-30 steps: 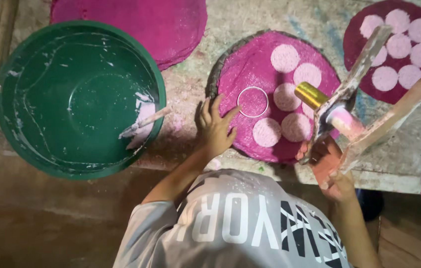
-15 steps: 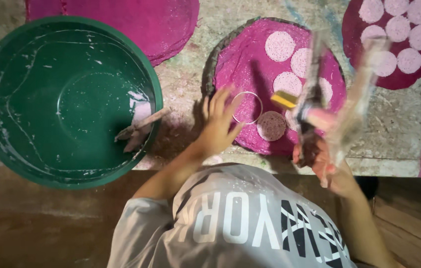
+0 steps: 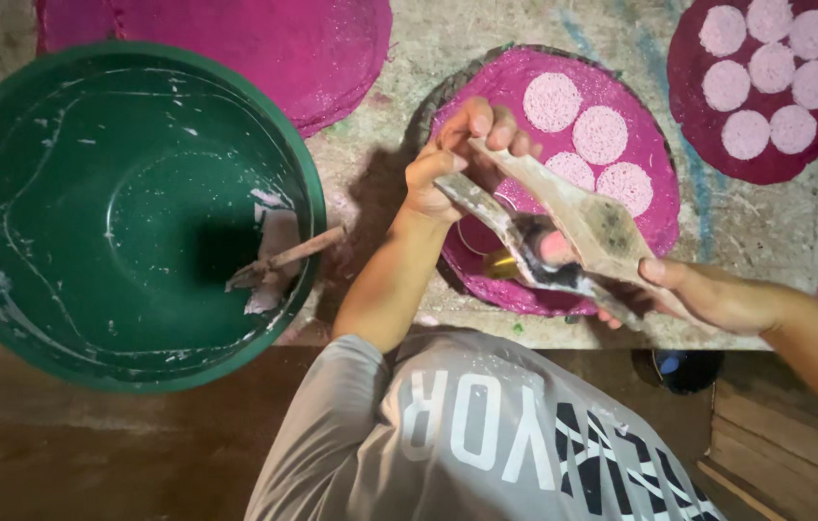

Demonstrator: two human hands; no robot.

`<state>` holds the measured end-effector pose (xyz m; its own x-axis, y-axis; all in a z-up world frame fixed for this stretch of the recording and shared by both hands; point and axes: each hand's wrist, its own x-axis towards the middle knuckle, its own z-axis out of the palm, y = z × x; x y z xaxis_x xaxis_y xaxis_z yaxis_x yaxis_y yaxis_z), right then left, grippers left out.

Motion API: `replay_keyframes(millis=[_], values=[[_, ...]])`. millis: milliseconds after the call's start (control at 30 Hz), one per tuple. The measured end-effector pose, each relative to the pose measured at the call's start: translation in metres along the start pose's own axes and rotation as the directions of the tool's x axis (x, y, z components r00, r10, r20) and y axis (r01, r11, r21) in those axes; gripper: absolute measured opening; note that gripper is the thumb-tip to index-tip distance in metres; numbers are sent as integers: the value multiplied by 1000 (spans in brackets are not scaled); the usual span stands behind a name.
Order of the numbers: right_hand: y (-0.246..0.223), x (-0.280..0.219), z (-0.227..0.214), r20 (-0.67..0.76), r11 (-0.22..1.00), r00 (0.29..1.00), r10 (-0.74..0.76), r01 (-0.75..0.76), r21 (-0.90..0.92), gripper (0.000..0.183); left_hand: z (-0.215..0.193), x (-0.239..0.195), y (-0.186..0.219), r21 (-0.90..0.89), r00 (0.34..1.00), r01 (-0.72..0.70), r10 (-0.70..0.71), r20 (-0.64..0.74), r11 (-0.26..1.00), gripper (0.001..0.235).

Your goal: The person prepares pink batter, fills a steamer tray with circular portions using a manual dispenser, and places the tray into a steamer. They then continue filling additional trays with batter and arranging them for steaming.

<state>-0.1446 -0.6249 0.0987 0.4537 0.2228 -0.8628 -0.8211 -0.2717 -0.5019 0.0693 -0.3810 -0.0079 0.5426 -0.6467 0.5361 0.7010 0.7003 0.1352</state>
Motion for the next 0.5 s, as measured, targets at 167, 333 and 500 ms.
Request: replay_keyframes(millis=[167,333,500], values=[[-20,7,-3,-121,974,993,-2,-26,-224,84,-33,-1,-8,-171,990,-109,92,-103,979,29],[-37,28,14,-197,938,979,-56,-16,-345,86,-66,-9,-6,-264,977,-215,205,-64,940,32],[-48,49,32,-231,897,958,-168,52,-438,85,-85,-19,17,-240,970,-229,241,21,943,29]])
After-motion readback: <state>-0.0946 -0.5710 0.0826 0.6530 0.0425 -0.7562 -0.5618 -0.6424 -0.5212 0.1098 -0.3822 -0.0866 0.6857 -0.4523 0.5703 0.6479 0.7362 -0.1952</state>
